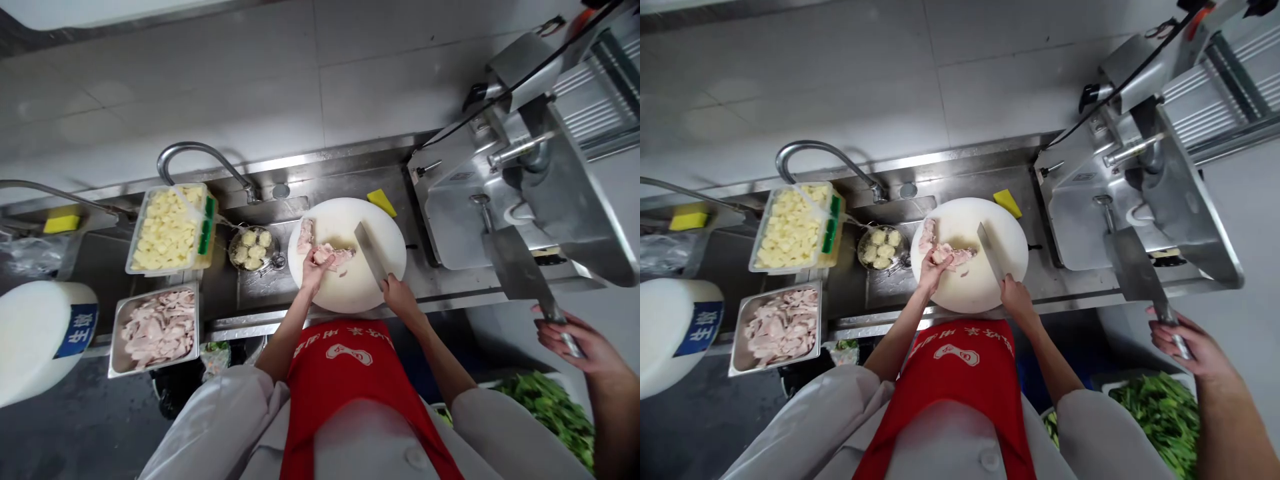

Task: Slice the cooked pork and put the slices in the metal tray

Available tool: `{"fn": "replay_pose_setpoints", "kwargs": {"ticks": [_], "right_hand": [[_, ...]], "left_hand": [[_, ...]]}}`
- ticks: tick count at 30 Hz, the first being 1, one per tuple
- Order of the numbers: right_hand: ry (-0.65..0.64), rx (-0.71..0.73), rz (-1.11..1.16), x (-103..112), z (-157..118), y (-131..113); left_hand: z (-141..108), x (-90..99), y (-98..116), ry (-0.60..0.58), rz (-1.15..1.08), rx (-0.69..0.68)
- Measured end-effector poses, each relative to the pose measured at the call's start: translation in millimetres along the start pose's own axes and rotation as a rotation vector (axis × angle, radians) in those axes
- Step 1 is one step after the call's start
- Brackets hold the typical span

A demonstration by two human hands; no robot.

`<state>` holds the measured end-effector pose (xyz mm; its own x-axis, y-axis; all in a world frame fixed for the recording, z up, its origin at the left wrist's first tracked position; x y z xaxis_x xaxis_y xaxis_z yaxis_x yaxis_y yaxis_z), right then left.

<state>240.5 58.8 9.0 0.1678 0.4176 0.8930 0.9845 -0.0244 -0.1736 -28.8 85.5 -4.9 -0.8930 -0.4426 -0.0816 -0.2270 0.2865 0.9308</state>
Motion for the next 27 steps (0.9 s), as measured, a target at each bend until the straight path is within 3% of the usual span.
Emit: {"fn": "replay_pose_setpoints", "kwargs": {"ticks": [2,6,8,10,13,15,17,20,24,27], "right_hand": [[-0.012,-0.008,-0.002,-2,0,-2],[-0.059,-0.043,-0.007,-4,-1,-1],[-0.075,-0.048,-0.002,-4,-1,-1],[-0.071,-0.049,0.001,-4,-1,-1],[-0.06,-0.056,-0.006,-4,0,1],[-0.052,-0.056,-0.009,-5,1,1],[-0.047,-0.045,-0.009,-6,2,1],[-0.045,-0.031,-0.019,-6,4,-1],[-0.033,-0.019,-0.031,-4,7,-2],[-0.015,-0.004,-0.019,-3,7,-3]], "left_hand": [[-4,-2.5,17,-0.054,0.215,-0.258],[-30,-20.7,22,-0.371,0.637,-0.768],[-36,-11.8,16,-0.383,0.77,-0.931],[-37,3.0,12,-0.322,0.883,-1.002],[-43,16.9,8,-0.289,1.046,-1.016],[-53,14.4,7,-0.321,1.133,-0.996],[-66,-2.4,1,-0.414,1.179,-0.949],[-71,-40.9,-16,-0.524,1.139,-0.741],[-52,-73.2,-32,-0.416,1.046,-0.515],[-45,-75.0,-35,-0.388,0.932,-0.462]]}}
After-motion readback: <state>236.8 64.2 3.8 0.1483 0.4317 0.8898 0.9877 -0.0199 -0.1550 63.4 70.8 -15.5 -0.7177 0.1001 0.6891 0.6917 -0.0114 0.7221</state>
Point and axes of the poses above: each hand's wrist, its own z-axis towards the middle knuckle, its own x-axis out of the back of the hand, y = z × x, the point moved 10 cm from there along z, towards the middle knuckle, and after that the axes turned 6 degrees about y, right-handed, at the moved point
